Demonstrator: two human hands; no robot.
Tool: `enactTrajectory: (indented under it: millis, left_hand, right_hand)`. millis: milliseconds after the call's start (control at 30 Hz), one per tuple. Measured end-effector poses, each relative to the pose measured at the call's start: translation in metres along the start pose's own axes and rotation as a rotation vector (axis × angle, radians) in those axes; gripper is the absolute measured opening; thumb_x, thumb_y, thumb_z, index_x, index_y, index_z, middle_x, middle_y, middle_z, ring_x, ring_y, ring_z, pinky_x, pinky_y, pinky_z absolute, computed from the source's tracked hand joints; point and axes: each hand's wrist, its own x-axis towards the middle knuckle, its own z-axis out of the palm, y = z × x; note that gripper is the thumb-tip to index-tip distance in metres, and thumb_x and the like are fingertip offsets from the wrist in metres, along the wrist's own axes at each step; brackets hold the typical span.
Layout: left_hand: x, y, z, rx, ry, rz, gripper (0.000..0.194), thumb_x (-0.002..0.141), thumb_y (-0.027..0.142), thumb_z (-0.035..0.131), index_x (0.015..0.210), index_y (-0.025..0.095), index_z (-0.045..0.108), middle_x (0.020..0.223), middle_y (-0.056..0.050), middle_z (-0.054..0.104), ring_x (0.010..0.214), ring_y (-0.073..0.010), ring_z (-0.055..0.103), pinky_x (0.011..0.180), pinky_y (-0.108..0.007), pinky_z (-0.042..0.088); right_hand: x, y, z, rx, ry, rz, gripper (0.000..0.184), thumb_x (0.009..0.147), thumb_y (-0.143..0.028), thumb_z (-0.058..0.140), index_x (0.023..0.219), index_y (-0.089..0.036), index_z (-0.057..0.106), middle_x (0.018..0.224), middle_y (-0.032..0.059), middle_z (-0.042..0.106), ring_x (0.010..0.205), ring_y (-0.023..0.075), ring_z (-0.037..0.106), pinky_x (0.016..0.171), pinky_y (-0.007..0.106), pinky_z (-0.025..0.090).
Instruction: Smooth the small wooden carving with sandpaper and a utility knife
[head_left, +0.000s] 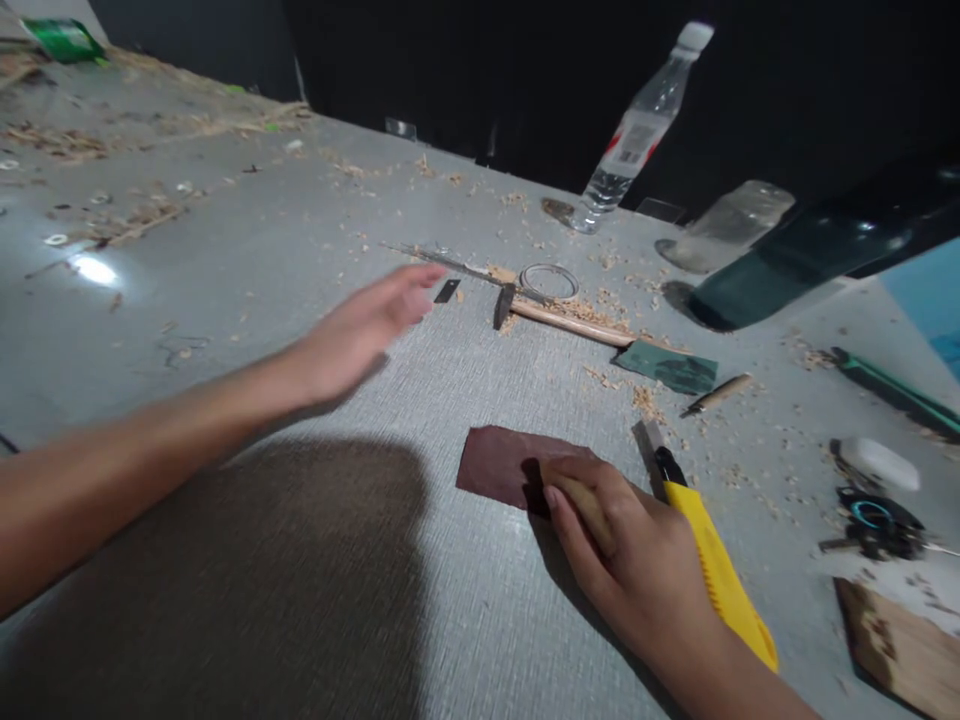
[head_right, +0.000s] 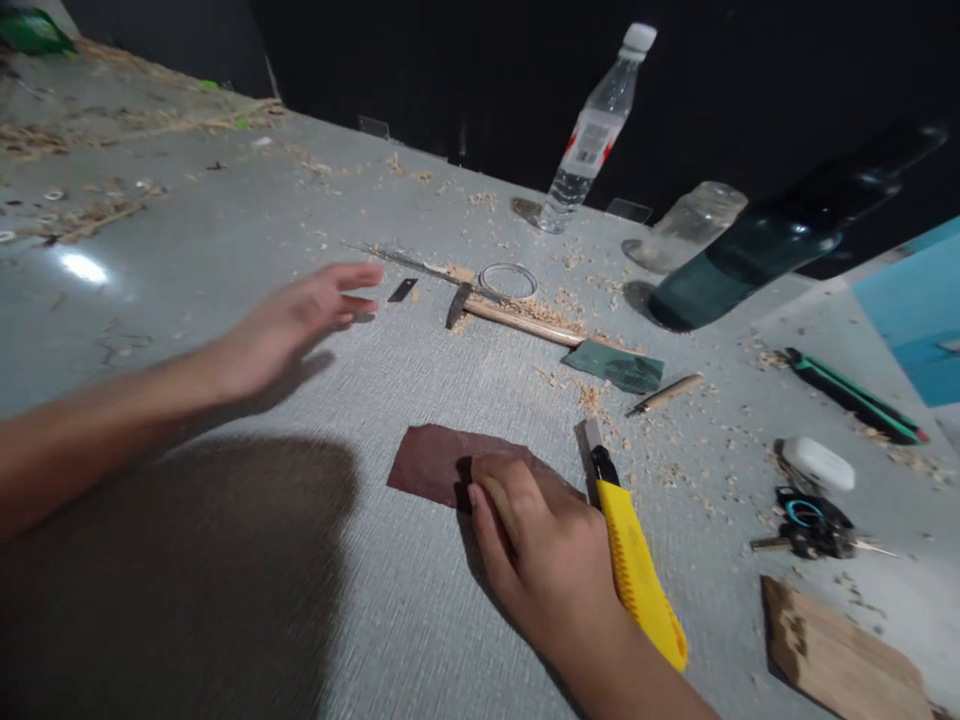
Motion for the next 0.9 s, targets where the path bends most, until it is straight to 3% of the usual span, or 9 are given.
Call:
enactTrajectory:
  millis: [100,233,433,600,700,800,900]
  left_hand:
    - [-0.008,-0.005,0.011,0.453,-0.174,0.099,0.078,0.102,0.076,0.052,0.170,0.039,0.038,0.185,-0.006,0.017,0.168,-0.0434,0.020,0.135,-0.069,0.021]
    - [-0.014,-0.014,0.023,0.680,-0.349,0.177,0.080,0.105,0.077,0.044,0.172,0.034,0.036,0.185,-0.007,0.003,0.172,-0.0363,0.008,0.139,-0.060,0.012]
    - [-0.010,-0.020,0.018,0.793,-0.319,0.148,0.076,0.109,0.072,0.036,0.173,0.031,0.033,0.185,-0.007,0.005,0.172,-0.0333,0.006,0.139,-0.056,0.013]
    - [0.001,-0.027,-0.005,0.937,-0.108,0.037,0.077,0.111,0.067,0.034,0.172,0.020,0.034,0.185,-0.016,0.011,0.171,-0.0382,0.009,0.138,-0.061,0.012]
    - [0.004,-0.024,-0.012,0.945,-0.029,0.000,0.077,0.110,0.065,0.038,0.173,0.020,0.032,0.184,-0.016,0.013,0.171,-0.0403,0.011,0.137,-0.062,0.013]
    - [0.000,-0.011,-0.007,0.917,-0.067,0.040,0.077,0.110,0.064,0.040,0.173,0.022,0.030,0.185,-0.014,0.013,0.171,-0.0386,0.013,0.138,-0.061,0.015]
    - [-0.013,0.006,0.010,0.856,-0.215,0.103,0.081,0.109,0.068,0.041,0.175,0.026,0.024,0.186,-0.010,0.007,0.172,-0.0370,0.009,0.138,-0.062,0.014]
  right_hand:
    - [0.000,-0.001,-0.001,-0.006,0.001,-0.002,0.013,0.108,-0.026,0.056,0.119,-0.024,0.063,0.103,0.0046,0.084,0.077,0.0214,0.082,0.067,0.034,0.064]
    - [0.000,-0.002,-0.002,-0.014,-0.002,0.005,0.014,0.107,-0.027,0.056,0.119,-0.022,0.062,0.103,0.0062,0.084,0.077,0.0224,0.082,0.066,0.034,0.064]
    - [0.001,-0.002,0.000,-0.022,0.007,0.001,0.013,0.108,-0.028,0.056,0.118,-0.023,0.062,0.096,0.0042,0.083,0.073,0.0222,0.081,0.062,0.033,0.062]
    - [0.001,-0.002,0.000,-0.031,0.011,-0.004,0.013,0.107,-0.028,0.056,0.118,-0.023,0.062,0.096,0.0043,0.083,0.072,0.0220,0.081,0.062,0.033,0.061]
    - [0.001,-0.001,0.000,-0.027,0.016,-0.012,0.013,0.107,-0.028,0.056,0.119,-0.023,0.062,0.096,0.0046,0.083,0.073,0.0224,0.081,0.063,0.034,0.062]
    - [0.001,-0.001,0.000,-0.020,0.010,-0.008,0.013,0.107,-0.027,0.057,0.118,-0.023,0.062,0.096,0.0044,0.083,0.073,0.0219,0.080,0.063,0.034,0.062]
    - [0.001,-0.001,0.000,-0.002,-0.004,-0.003,0.013,0.107,-0.026,0.057,0.119,-0.023,0.062,0.100,0.0054,0.083,0.077,0.0217,0.081,0.067,0.034,0.064]
